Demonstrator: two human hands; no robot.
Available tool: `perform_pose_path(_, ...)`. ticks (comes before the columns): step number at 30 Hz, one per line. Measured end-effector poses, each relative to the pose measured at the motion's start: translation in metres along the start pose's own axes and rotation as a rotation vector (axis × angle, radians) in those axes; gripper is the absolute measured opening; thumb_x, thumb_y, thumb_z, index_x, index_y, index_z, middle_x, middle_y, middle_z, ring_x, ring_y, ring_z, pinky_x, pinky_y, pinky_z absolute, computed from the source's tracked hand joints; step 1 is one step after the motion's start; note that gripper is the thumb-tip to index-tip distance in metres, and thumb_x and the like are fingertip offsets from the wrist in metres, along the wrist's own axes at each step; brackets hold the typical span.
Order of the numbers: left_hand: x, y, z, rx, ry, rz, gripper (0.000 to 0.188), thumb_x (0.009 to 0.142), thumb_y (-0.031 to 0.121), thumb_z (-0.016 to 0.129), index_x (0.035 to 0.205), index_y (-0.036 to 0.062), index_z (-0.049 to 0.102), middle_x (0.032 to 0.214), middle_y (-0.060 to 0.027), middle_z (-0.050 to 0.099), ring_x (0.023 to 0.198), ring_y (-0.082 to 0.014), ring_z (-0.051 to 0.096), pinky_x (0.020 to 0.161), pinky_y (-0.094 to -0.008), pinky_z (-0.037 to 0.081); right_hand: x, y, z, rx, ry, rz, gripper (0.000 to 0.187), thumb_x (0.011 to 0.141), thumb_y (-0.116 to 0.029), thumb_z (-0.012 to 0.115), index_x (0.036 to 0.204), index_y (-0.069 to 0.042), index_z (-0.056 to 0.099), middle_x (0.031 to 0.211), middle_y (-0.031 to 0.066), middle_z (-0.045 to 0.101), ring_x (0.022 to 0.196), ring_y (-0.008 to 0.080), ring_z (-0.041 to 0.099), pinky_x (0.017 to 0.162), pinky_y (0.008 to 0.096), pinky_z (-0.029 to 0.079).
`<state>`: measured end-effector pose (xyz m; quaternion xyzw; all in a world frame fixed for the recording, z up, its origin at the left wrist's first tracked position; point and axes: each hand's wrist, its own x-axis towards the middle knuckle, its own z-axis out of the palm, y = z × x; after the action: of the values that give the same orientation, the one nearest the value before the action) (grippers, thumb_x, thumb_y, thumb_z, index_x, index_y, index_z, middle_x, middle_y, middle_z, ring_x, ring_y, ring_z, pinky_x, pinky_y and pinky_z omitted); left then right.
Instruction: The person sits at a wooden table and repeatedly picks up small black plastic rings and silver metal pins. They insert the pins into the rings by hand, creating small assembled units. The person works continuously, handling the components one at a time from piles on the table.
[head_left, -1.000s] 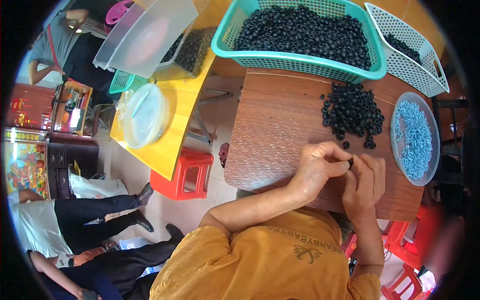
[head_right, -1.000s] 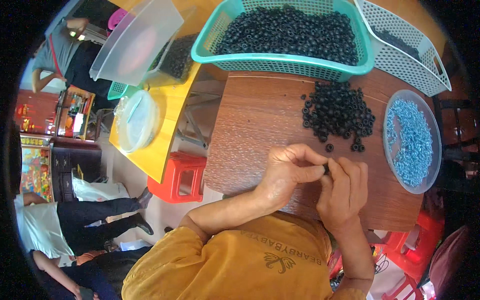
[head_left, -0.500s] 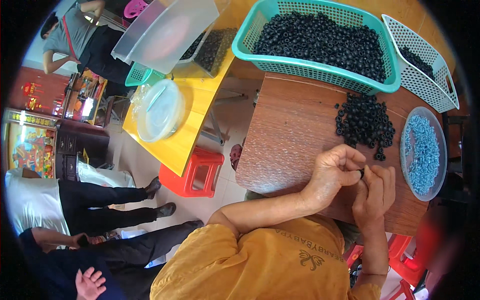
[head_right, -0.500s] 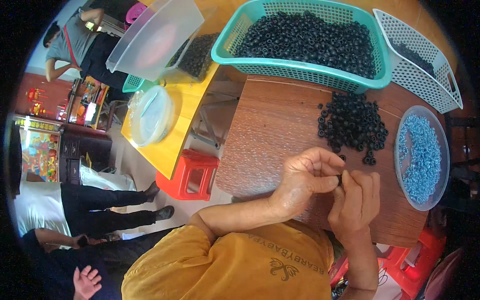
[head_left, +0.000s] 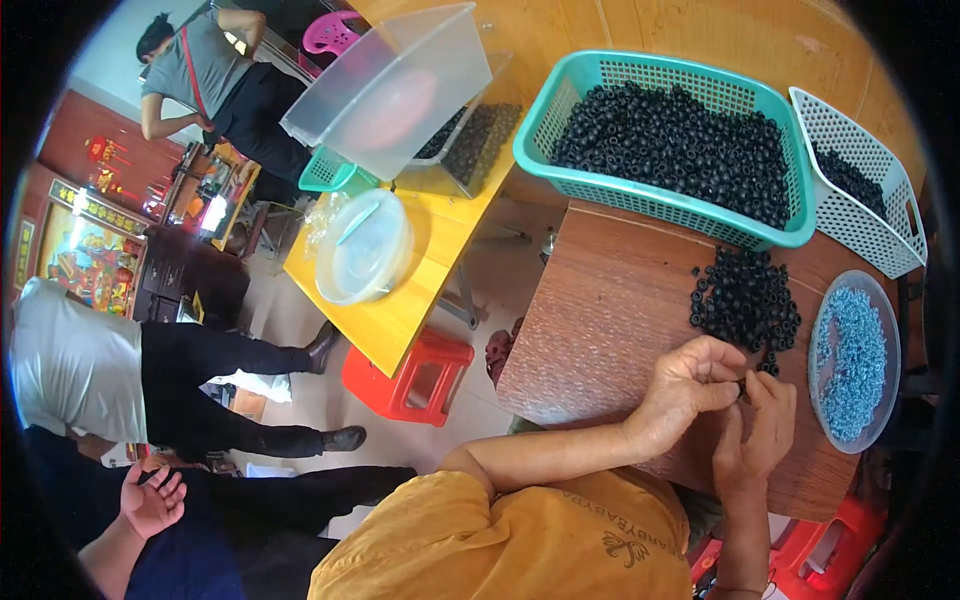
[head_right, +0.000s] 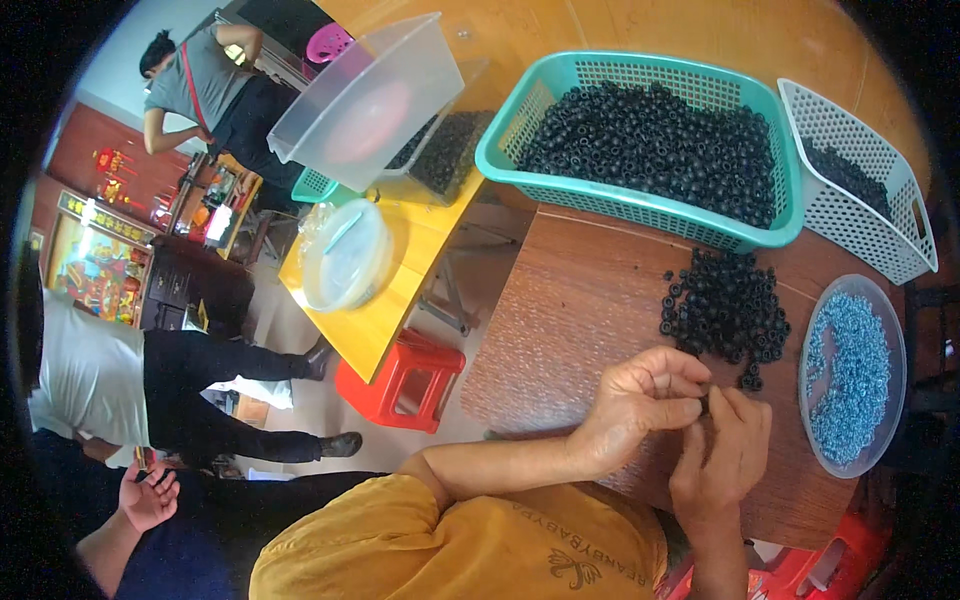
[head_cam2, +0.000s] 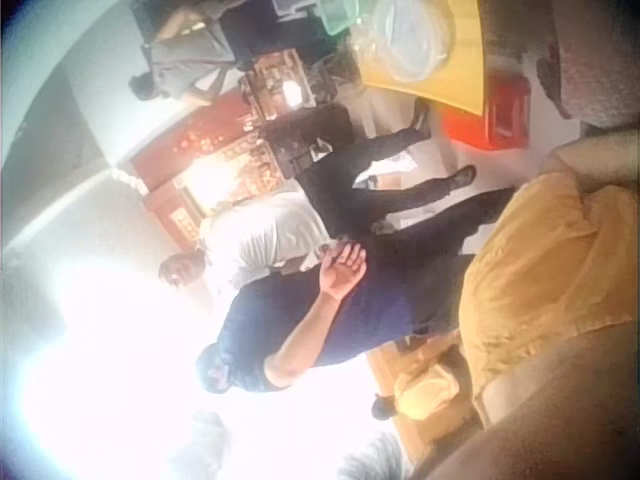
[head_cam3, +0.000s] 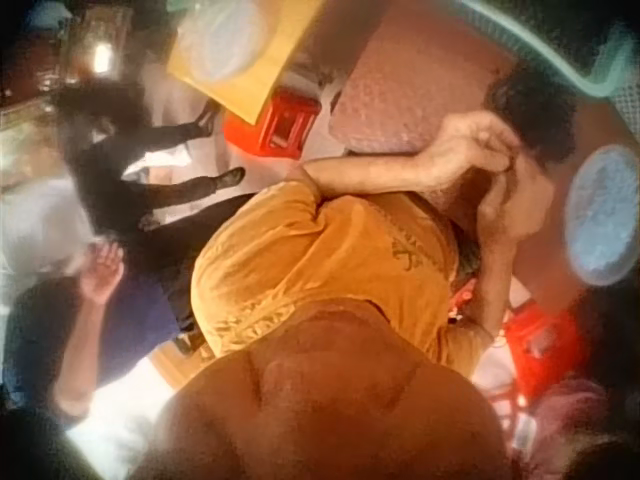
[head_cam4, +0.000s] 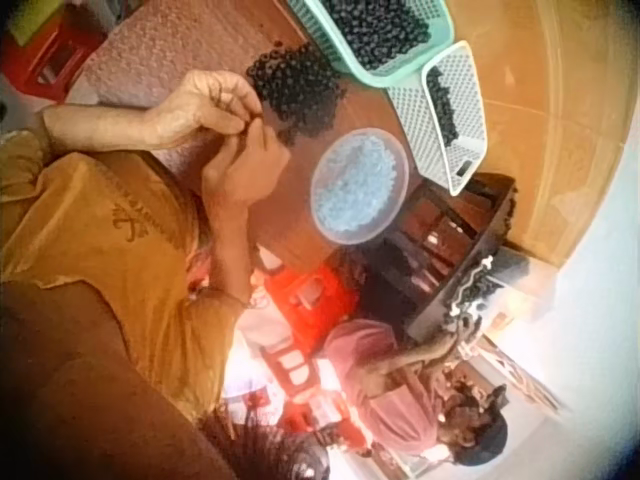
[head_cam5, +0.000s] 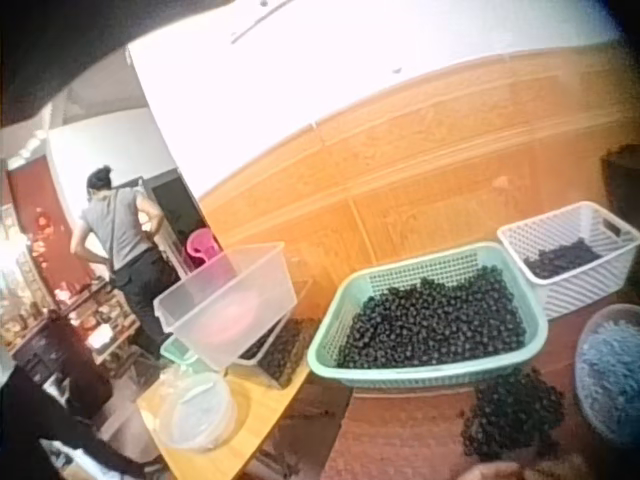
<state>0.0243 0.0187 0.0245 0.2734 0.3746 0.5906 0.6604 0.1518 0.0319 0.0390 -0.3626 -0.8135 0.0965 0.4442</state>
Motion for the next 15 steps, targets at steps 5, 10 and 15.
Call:
perform_pose_path(5,-0.001,-0.004,0.003,0.134,-0.027,0.085,0.026,0.079,-0.006,0.058,0.104,0.001,0.055,0.089,-0.0032,0.058,0.083,-0.0079,0.056,0.073,-0.0211,0.048,-0.007,0.007,-0.006,-0.025,-0.062,0.029,0.023,0.07,0.008,0.058,0.092,0.005,0.051,0.083,0.0194,0.052,0.068,0.0339,0.049,0.058,0.0399,0.039)
perform_pose_path(10,-0.002,-0.011,0.004,0.138,-0.017,0.035,0.027,0.078,-0.006,0.058,0.103,0.0023,0.056,0.088,-0.0026,0.058,0.08,-0.0078,0.055,0.072,-0.0214,0.047,-0.006,0.01,-0.006,0.014,-0.057,-0.036,0.021,0.068,0.009,0.058,0.087,0.004,0.05,0.078,0.0179,0.051,0.065,0.0331,0.048,0.055,0.0394,0.037)
perform_pose_path(15,0.002,-0.008,-0.001,0.062,0.035,-0.038,0.025,0.075,-0.007,0.061,0.099,0.0026,0.059,0.087,-0.0043,0.06,0.081,-0.0099,0.056,0.072,-0.0244,0.05,-0.002,0.013,-0.004,0.096,-0.08,0.031,0.023,0.068,0.006,0.061,0.09,0.002,0.054,0.078,0.0172,0.052,0.067,0.0331,0.05,0.058,0.0385,0.039)
